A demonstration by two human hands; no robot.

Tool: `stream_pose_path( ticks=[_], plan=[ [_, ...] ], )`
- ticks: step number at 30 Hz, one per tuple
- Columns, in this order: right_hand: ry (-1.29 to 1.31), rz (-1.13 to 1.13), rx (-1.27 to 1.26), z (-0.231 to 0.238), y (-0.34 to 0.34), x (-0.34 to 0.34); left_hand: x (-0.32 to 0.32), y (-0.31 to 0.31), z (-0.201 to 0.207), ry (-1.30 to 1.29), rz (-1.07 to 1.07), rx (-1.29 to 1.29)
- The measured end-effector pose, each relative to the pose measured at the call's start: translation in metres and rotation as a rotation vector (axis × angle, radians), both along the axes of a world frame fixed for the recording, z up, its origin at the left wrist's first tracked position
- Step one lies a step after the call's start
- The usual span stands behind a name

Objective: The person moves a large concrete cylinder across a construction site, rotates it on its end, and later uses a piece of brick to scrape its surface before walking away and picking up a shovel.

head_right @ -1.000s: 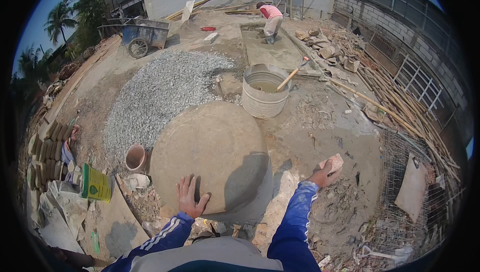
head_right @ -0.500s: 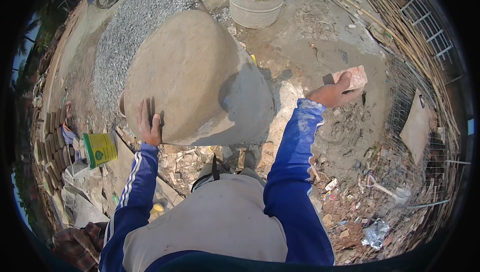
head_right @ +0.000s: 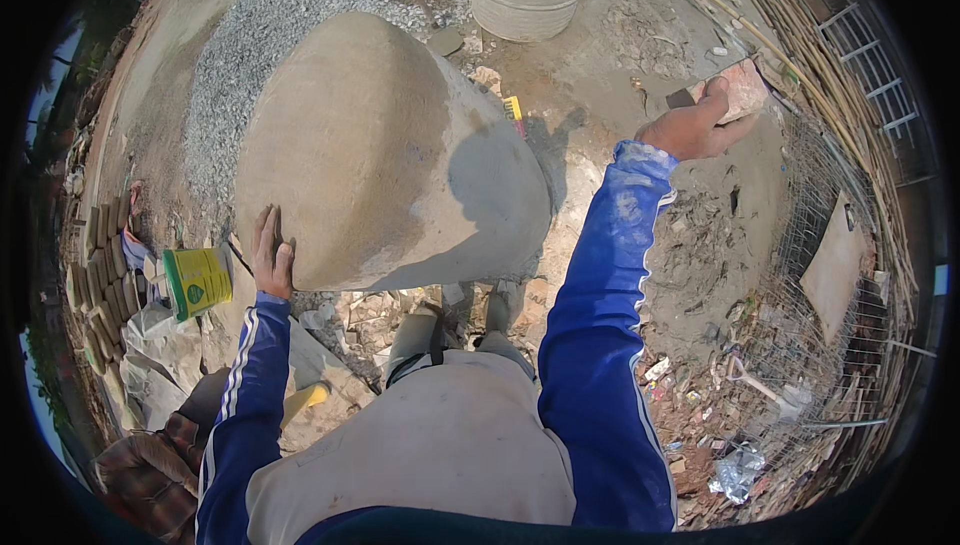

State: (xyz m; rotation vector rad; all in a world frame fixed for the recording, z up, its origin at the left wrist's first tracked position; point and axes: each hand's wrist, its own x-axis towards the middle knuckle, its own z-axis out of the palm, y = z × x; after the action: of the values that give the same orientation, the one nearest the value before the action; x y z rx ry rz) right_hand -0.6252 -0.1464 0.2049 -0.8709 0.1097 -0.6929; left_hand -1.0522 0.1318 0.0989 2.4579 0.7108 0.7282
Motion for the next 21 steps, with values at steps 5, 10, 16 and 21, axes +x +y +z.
stream_pose_path(
  ticks=[5,10,16,21],
  plan=[
    [0.207,0.488,-0.372,-0.123,0.092,-0.011,-0.004,-0.012,0.002,0.073,0.026,0.071],
    [0.262,0.977,0.018,-0.037,0.097,0.011,-0.047,-0.004,-0.005,0.032,0.08,-0.029],
    [-0.103,0.154,-0.224,0.01,0.129,0.022,-0.084,0.014,-0.015,0.064,0.153,0.014],
    [0.159,0.938,-0.442,-0.077,0.212,-0.024,-0.1,0.031,-0.025,-0.108,0.355,0.005]
  ],
)
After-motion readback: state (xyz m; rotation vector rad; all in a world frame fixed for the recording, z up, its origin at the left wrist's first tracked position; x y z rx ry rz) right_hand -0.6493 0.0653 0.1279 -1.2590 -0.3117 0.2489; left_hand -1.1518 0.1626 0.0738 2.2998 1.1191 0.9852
